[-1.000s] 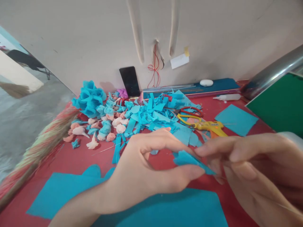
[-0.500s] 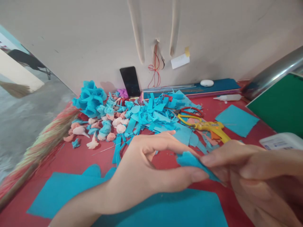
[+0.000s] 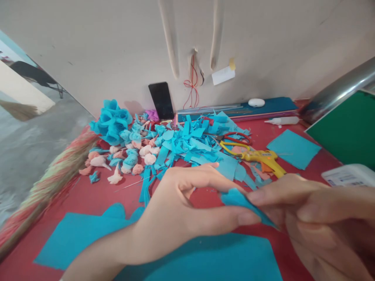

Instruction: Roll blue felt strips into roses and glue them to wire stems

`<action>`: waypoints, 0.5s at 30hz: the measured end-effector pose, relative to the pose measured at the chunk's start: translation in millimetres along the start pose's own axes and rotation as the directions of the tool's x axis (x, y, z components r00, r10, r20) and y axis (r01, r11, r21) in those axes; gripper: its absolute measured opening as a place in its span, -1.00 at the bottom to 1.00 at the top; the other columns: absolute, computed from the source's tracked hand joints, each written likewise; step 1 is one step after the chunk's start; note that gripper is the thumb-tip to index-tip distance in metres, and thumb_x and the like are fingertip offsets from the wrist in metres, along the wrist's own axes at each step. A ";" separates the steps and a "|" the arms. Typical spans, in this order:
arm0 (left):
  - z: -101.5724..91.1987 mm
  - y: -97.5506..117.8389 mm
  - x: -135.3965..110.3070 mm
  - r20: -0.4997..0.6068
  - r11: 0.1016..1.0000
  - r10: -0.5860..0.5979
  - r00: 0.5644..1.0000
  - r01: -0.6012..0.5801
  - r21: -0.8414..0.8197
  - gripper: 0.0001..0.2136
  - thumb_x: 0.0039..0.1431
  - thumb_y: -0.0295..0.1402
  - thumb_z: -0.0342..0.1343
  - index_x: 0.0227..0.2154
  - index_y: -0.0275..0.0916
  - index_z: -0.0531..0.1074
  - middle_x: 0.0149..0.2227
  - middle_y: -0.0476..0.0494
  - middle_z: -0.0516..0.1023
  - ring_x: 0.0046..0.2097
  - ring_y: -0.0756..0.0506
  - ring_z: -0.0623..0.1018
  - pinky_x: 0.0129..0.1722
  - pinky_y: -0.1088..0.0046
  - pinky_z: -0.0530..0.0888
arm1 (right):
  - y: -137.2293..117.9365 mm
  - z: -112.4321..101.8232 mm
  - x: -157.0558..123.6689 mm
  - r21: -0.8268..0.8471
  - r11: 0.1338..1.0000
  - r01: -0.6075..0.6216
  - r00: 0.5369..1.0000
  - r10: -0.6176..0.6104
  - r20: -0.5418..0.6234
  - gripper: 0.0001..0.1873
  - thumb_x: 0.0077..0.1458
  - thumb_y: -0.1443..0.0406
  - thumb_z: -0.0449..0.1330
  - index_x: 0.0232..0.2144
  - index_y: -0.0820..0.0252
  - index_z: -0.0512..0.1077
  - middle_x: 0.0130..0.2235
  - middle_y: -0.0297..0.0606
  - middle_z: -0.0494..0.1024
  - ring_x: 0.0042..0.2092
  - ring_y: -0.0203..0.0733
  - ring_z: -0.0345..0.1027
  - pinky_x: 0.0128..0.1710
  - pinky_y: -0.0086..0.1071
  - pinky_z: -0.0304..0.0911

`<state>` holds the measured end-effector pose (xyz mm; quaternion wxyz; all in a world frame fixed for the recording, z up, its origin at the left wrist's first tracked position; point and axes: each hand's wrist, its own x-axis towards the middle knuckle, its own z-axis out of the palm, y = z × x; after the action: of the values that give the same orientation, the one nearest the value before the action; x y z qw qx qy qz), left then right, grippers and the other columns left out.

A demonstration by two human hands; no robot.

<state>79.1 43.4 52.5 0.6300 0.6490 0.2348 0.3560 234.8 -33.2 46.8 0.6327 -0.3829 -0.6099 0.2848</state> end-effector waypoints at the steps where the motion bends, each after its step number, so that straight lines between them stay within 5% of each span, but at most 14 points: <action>1: -0.1 -0.1 0.0 0.005 1.000 -0.003 1.000 0.003 0.003 -0.89 -0.10 -0.45 0.27 -0.43 -0.20 0.54 -0.46 0.00 0.53 -0.37 -0.02 0.47 -0.29 0.46 0.43 | 0.8 -4.1 1.8 0.017 1.000 0.016 0.997 -0.017 0.072 -0.80 -0.08 0.02 0.24 -0.39 -0.11 0.43 -0.17 -0.33 0.46 -0.45 -0.15 0.35 -0.58 -0.33 0.22; 3: -0.4 -0.5 -0.1 0.025 1.000 0.005 1.000 -0.005 0.002 -0.90 -0.09 -0.44 0.27 -0.43 -0.20 0.54 -0.47 -0.01 0.53 -0.37 -0.02 0.47 -0.29 0.46 0.43 | -0.4 -7.7 5.2 0.038 0.999 0.019 0.976 -0.027 0.218 -0.78 -0.07 0.01 0.24 -0.38 -0.08 0.44 -0.16 -0.29 0.47 -0.36 -0.08 0.40 -0.51 -0.33 0.30; 8: -1.0 -1.8 -0.4 0.024 1.000 0.008 1.000 -0.007 -0.028 -0.88 -0.09 -0.47 0.26 -0.42 -0.18 0.54 -0.46 0.02 0.52 -0.36 0.01 0.46 -0.28 0.50 0.42 | -18.8 12.9 8.2 0.010 0.996 -0.083 0.984 0.084 -0.160 -0.77 0.01 0.02 0.18 -0.49 -0.02 0.42 -0.32 -0.20 0.49 -0.40 -0.19 0.36 -0.37 -0.40 0.29; 12: -0.1 0.3 0.6 0.048 0.999 -0.017 0.999 0.018 -0.027 -0.91 -0.08 -0.46 0.25 -0.44 -0.19 0.54 -0.46 0.02 0.51 -0.37 0.00 0.45 -0.29 0.49 0.42 | -18.5 23.6 5.3 -0.021 0.990 -0.137 0.963 0.128 -0.238 -0.87 0.07 0.12 0.16 -0.48 -0.06 0.38 -0.35 -0.33 0.48 -0.40 -0.17 0.32 -0.30 -0.36 0.27; 15: 0.4 2.2 1.5 0.040 0.998 -0.051 0.998 0.049 0.032 -0.96 -0.10 -0.45 0.27 -0.51 -0.22 0.54 -0.51 0.00 0.49 -0.42 -0.01 0.42 -0.34 0.46 0.39 | -3.8 15.8 3.2 0.073 0.961 -0.268 0.933 0.278 -0.230 -0.91 0.12 0.26 0.12 -0.44 -0.03 0.34 -0.35 -0.41 0.45 -0.44 -0.27 0.24 -0.43 -0.46 0.24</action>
<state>80.1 44.1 54.9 0.6332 0.6599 0.2434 0.3230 219.1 -30.4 51.2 0.6630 -0.4825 -0.4647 0.3343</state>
